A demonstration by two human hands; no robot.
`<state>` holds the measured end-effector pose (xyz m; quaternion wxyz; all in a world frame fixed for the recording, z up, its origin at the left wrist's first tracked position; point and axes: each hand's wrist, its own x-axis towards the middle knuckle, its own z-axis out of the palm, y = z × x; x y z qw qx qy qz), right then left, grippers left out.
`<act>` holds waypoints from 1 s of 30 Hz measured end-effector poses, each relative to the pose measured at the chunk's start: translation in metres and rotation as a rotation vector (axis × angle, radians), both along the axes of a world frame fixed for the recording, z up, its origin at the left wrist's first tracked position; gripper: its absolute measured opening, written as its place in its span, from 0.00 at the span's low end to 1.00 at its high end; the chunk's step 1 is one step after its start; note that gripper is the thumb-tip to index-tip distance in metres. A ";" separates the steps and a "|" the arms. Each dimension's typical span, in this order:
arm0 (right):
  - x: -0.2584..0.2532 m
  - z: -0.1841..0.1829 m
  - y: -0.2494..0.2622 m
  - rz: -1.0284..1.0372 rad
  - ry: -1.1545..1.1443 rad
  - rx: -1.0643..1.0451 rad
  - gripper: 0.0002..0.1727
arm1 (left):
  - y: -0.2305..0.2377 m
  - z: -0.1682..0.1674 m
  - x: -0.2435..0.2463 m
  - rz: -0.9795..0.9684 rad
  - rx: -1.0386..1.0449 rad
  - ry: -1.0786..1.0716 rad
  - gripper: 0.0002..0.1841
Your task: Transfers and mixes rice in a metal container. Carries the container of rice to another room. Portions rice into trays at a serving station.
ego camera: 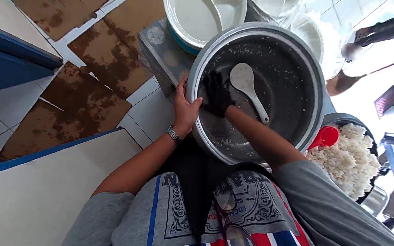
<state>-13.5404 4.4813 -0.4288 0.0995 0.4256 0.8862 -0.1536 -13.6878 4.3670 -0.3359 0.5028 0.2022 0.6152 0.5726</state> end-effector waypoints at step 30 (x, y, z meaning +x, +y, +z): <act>0.052 0.049 -0.093 -0.183 -0.181 -0.851 0.14 | -0.001 0.001 0.002 0.033 0.020 0.033 0.43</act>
